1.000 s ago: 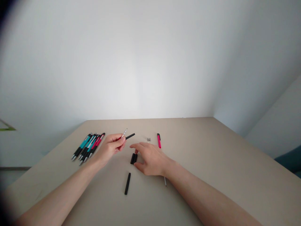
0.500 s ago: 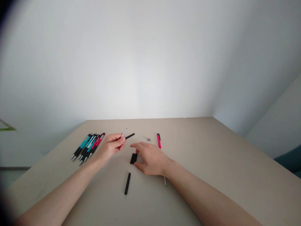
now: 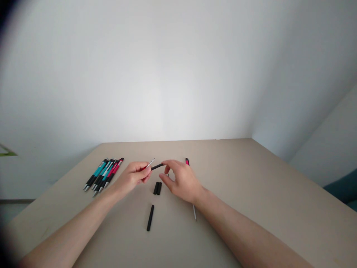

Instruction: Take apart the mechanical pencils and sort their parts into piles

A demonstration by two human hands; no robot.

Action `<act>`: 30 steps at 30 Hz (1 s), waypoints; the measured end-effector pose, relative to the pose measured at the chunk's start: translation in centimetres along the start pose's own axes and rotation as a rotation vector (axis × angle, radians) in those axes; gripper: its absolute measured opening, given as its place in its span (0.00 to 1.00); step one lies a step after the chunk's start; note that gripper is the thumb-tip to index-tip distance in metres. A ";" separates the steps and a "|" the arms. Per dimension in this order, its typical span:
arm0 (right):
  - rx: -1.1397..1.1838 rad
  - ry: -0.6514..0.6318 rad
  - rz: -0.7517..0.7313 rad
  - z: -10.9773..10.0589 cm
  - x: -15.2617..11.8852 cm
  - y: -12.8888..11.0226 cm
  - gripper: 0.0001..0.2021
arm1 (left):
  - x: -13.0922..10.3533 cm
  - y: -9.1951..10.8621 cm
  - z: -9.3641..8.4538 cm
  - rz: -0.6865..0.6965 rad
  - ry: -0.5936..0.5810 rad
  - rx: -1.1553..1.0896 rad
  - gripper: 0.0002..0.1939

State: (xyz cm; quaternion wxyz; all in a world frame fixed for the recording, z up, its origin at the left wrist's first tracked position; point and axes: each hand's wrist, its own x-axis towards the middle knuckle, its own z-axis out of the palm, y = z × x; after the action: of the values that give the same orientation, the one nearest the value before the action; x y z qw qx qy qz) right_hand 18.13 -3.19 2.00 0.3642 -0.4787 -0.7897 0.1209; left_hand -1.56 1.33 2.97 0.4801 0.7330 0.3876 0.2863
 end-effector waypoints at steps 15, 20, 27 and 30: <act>0.021 0.063 -0.062 -0.8 -0.2 -0.5 0.09 | -0.2 0.6 0.5 -0.020 0.028 -0.142 0.19; 0.025 0.056 -0.135 -1.0 -0.3 -0.6 0.07 | -0.2 0.6 0.5 -0.016 0.001 -0.191 0.20; 0.019 0.137 -0.093 -1.1 -0.5 -0.5 0.08 | -0.1 0.2 0.4 -0.016 -0.010 -0.342 0.15; 0.023 0.138 -0.090 -1.1 -0.5 -0.4 0.07 | -0.1 0.1 0.4 -0.017 -0.018 -0.342 0.14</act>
State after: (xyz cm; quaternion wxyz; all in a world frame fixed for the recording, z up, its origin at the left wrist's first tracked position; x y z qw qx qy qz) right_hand 18.79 -3.99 2.75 0.4284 -0.4456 -0.7820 0.0800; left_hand -1.30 1.00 2.94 0.6037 0.6399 0.3351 0.3374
